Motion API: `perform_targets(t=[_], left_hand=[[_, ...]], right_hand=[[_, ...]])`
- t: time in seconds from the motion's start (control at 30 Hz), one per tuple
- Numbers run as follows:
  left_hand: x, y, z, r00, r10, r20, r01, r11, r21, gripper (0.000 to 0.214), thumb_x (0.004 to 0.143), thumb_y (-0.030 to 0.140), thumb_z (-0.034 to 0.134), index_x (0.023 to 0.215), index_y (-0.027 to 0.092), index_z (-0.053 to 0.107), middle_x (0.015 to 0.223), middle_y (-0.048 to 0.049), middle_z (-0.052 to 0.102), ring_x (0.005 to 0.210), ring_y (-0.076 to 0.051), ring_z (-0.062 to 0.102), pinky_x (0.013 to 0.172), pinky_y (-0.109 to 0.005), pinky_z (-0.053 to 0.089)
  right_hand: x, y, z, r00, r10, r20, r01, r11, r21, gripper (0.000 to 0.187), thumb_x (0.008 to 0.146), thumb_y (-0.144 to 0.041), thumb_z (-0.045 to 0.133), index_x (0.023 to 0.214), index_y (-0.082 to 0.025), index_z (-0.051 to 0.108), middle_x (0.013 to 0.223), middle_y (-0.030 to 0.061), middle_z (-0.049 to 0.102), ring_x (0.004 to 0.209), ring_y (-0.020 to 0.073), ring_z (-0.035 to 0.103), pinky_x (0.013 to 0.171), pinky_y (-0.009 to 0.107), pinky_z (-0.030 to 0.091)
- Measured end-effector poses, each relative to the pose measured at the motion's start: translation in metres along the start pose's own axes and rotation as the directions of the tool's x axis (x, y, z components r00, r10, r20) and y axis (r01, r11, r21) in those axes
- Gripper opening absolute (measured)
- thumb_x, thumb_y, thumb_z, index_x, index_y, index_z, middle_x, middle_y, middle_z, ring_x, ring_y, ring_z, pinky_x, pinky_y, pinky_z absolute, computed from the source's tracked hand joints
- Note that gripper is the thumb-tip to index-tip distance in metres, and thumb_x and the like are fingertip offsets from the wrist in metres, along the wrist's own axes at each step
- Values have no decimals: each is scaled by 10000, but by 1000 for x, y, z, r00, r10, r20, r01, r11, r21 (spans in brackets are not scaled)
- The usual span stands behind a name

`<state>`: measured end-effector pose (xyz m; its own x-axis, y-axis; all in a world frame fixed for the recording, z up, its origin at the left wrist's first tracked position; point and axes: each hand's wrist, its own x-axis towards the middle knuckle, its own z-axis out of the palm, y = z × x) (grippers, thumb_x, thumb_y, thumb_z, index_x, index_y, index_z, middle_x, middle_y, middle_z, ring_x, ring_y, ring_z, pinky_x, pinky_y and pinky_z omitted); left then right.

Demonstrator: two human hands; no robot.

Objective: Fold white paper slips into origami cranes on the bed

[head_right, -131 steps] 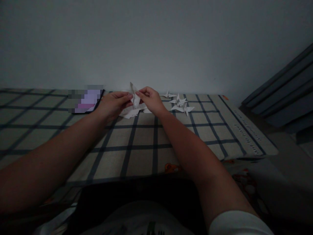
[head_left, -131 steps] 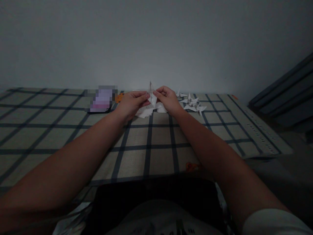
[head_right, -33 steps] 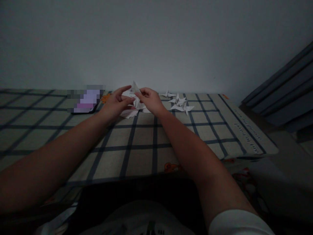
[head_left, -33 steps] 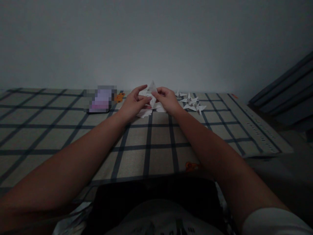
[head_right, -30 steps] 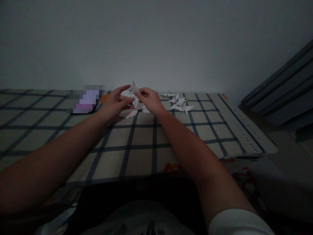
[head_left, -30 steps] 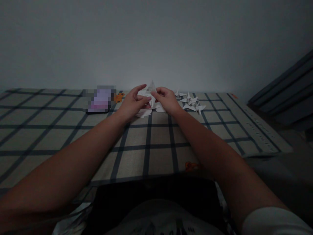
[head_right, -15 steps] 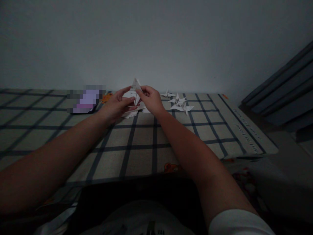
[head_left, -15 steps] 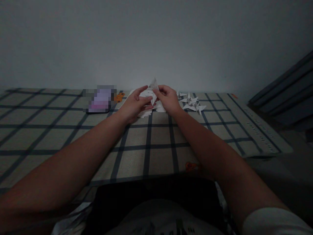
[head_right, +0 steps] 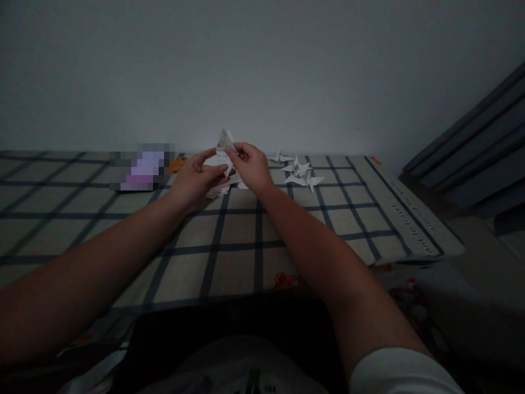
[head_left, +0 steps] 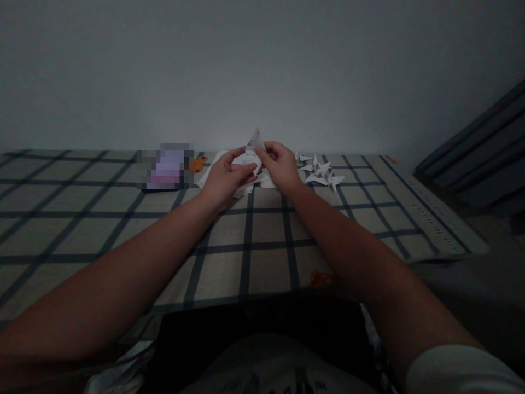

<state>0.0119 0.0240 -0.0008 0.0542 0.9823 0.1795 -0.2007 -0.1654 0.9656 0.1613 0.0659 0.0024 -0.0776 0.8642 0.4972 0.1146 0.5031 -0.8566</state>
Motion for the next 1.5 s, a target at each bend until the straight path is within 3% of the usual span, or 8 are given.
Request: perform_targets(t=[0.2,0.43,0.7,0.93,1.13,1.3,1.4,1.5], left_hand=[[-1,-4,1,973,-156,169,170,983,-69,224,893,347,731,968,150,657,967,-117,766,932,-182,756,866,-315,619],[-2,-1,2,974,-195,113,199,980,-24,108,918,234,689,880,134,676,919,-113,774,882,-151,755,912,-290,601],[-5,1,3,970,-156,186,177,979,-102,109,882,93,660,824,157,593,893,-91,770,884,-124,760,923,-245,582],[0,2,-2,984,-125,131,133,989,-58,308,805,152,740,1091,160,626,912,-68,760,898,-188,757,847,-327,613],[11,-1,-12,999,39,-10,-38,997,74,348,729,445,843,886,156,727,891,-41,718,792,-138,667,747,-271,578],[19,-5,-18,989,114,-97,-100,986,135,339,714,472,840,771,163,713,796,-23,690,729,-122,617,721,-253,552],[20,-5,-20,979,166,-121,-142,972,185,333,732,477,824,765,167,704,758,-10,670,701,-120,596,712,-261,551],[18,-3,-19,978,166,-130,-138,970,202,351,724,483,827,758,162,690,748,-9,660,703,-125,597,715,-270,549]], right_hand=[[2,2,-2,999,3,-39,-4,999,-41,266,894,-471,670,933,-208,662,841,6,614,771,132,565,723,255,492],[0,-1,0,999,2,-35,-3,999,-38,267,909,-472,651,919,-206,654,813,2,603,728,123,563,692,248,486],[0,-5,-2,998,30,-49,-31,999,-16,282,899,-486,661,908,-205,640,794,2,611,719,120,571,681,245,501],[6,3,-8,999,49,20,-49,999,5,318,871,-506,686,906,-191,657,829,4,645,766,121,584,692,241,502],[6,11,-7,971,47,235,-59,997,44,261,844,-423,733,884,-177,658,823,2,663,734,110,579,661,219,496],[3,9,-5,975,95,200,-120,986,118,296,875,-368,719,1117,-221,634,832,-8,670,751,118,614,673,220,520],[4,4,-6,963,149,225,-170,983,74,172,896,-333,696,955,-173,673,799,10,668,725,113,604,662,220,506],[3,-1,-8,958,152,242,-164,986,30,213,900,-301,688,753,-154,642,732,6,642,678,100,572,654,220,487]])
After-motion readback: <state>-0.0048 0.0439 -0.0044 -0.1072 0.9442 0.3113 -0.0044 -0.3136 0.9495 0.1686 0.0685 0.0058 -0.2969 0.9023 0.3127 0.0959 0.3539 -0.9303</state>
